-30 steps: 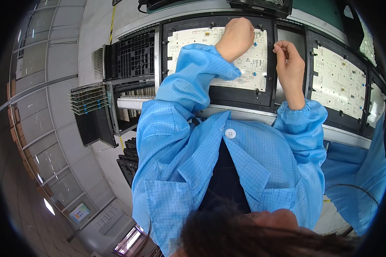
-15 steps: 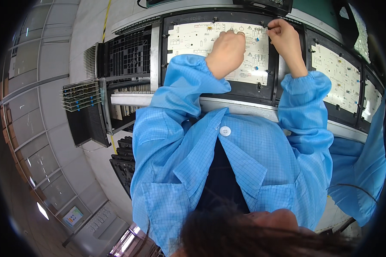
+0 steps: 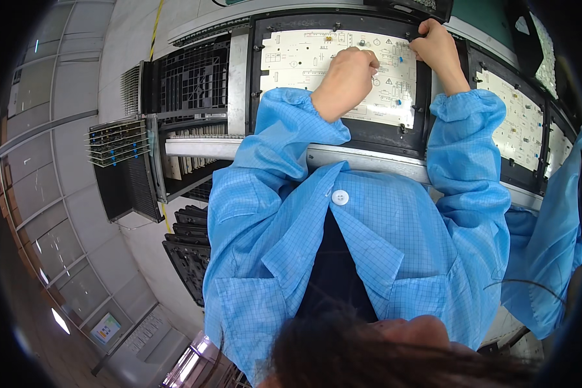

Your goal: Manually placing small electronic components into an LED panel template on a production line.

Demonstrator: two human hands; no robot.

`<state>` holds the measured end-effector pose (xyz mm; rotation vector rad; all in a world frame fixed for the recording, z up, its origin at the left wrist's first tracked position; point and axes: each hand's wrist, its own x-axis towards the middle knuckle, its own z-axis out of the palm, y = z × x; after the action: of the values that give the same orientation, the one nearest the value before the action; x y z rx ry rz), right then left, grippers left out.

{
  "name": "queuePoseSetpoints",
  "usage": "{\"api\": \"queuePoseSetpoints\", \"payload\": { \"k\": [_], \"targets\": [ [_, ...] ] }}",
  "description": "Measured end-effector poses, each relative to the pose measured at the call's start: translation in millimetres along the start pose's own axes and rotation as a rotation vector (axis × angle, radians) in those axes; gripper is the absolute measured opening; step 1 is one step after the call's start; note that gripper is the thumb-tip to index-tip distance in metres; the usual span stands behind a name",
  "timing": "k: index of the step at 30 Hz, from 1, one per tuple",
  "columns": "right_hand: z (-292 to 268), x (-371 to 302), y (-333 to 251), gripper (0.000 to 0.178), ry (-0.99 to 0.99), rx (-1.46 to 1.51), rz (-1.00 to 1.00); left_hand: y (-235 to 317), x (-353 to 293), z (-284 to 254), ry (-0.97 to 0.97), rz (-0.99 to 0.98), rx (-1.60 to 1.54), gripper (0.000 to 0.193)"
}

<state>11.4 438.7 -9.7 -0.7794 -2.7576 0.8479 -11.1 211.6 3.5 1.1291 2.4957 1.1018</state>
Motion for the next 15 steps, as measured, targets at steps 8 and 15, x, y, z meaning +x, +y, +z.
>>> {"api": "queuePoseSetpoints", "payload": {
  "k": [8,15],
  "targets": [
    [-4,-1,-8,0.028,-0.046,-0.065,-0.009,20,-11,-28,-0.012,-0.150,-0.168,0.014],
    [3,-5,-3,0.025,0.098,-0.168,-0.109,25,-15,-19,0.028,-0.185,-0.296,0.014]
  ]
}}
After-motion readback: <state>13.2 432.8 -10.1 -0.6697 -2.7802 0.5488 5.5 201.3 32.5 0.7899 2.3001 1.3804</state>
